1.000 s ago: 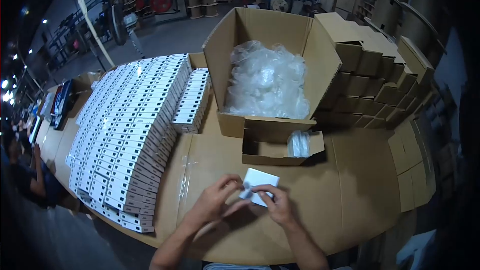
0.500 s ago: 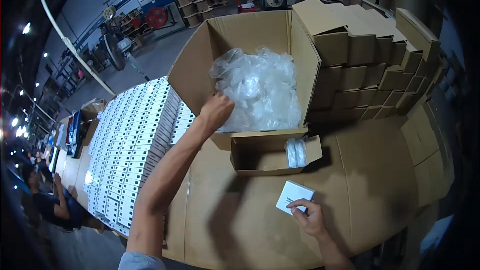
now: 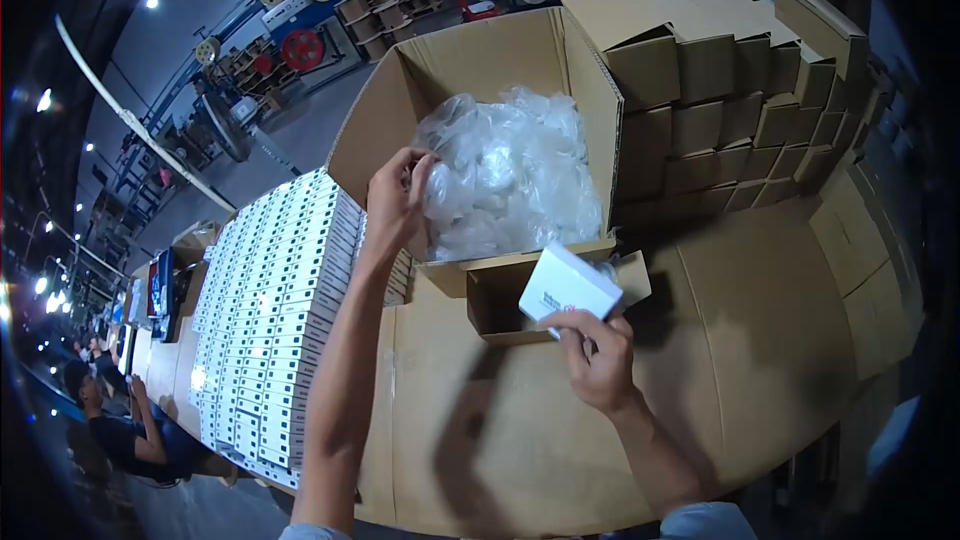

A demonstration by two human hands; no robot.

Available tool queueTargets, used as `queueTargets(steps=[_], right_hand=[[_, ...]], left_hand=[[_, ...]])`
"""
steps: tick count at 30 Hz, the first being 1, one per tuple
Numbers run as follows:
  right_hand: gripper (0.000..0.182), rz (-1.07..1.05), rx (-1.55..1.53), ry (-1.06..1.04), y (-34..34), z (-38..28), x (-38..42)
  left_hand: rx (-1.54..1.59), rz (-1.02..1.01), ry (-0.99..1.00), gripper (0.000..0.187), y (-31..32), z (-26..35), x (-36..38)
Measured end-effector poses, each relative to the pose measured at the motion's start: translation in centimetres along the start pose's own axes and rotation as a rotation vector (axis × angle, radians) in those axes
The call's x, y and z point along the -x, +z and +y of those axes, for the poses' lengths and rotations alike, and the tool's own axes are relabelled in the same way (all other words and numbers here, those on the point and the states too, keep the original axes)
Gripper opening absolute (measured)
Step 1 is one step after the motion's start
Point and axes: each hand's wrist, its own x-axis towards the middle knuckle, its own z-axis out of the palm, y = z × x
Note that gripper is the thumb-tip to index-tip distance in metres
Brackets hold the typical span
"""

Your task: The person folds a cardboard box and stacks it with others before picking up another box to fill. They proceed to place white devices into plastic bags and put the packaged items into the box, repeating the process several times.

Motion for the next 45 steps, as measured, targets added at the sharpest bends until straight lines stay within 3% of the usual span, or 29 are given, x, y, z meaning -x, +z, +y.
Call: queueTargets(steps=[3,4,7,10,12,15,18,21,24,28,32,35,37,40,41,44,45], right_hand=[[0.021,0.107,0.001,-0.137,1.4,-1.2,-3.4],[0.030,0.073,0.026,-0.132,1.7,-1.8,-3.8],[0.052,0.018,0.057,-0.049,3.5,-2.6,-2.8],[0.039,0.061,0.045,-0.122,5.2,-2.8,0.3],[0.029,-0.024,0.019,0.038,6.1,-1.9,3.6],[0.018,-0.114,0.031,0.272,5.6,-2.1,7.5],[0.017,-0.133,0.002,0.358,5.2,-0.1,11.9],[0.021,-0.108,-0.137,0.544,4.8,1.3,15.5],[0.021,-0.052,0.026,0.430,4.9,-0.5,16.9],[0.017,-0.105,0.105,0.463,5.4,-2.6,17.7],[0.017,-0.109,-0.041,0.495,5.1,-0.7,18.4],[0.028,-0.108,-0.140,0.345,5.1,-0.9,17.6],[0.022,-0.182,-0.245,0.468,4.5,-2.0,16.8],[0.014,-0.232,-0.160,0.398,4.9,-0.2,17.3],[0.012,-0.194,-0.184,0.555,4.5,-0.3,17.5],[0.016,-0.086,-0.029,0.457,3.7,-1.2,15.7],[0.019,-0.058,-0.179,0.531,3.9,-0.4,15.8]], left_hand=[[0.402,0.048,-0.181,0.020,-0.4,2.5,4.2],[0.472,0.039,-0.134,0.019,-0.1,2.5,6.1],[0.635,0.064,-0.258,0.017,0.6,4.3,12.8],[0.734,0.056,-0.361,0.018,1.4,5.3,18.5],[0.738,-0.040,-0.405,0.019,1.6,5.0,21.7],[1.184,-0.123,-0.708,0.019,0.5,1.6,26.4],[1.791,-0.044,-0.763,0.025,0.1,-0.7,31.0],[1.157,0.007,-0.673,0.034,1.3,1.8,34.0],[0.952,-0.223,-0.551,0.040,1.8,4.0,36.1],[0.798,-0.296,-0.860,0.035,1.8,3.6,36.9],[1.029,-0.022,-0.713,0.042,2.4,4.2,37.0],[1.033,-0.183,-0.711,0.042,1.6,3.6,37.3],[1.062,-0.264,-0.675,0.041,1.6,3.3,37.4],[1.009,-0.382,-0.746,0.038,0.7,3.2,37.1],[1.040,-0.373,-0.741,0.038,0.5,2.9,37.3],[1.076,-0.354,-0.717,0.039,-0.4,2.2,37.9],[1.053,-0.361,-0.706,0.040,-0.9,1.8,38.0]])
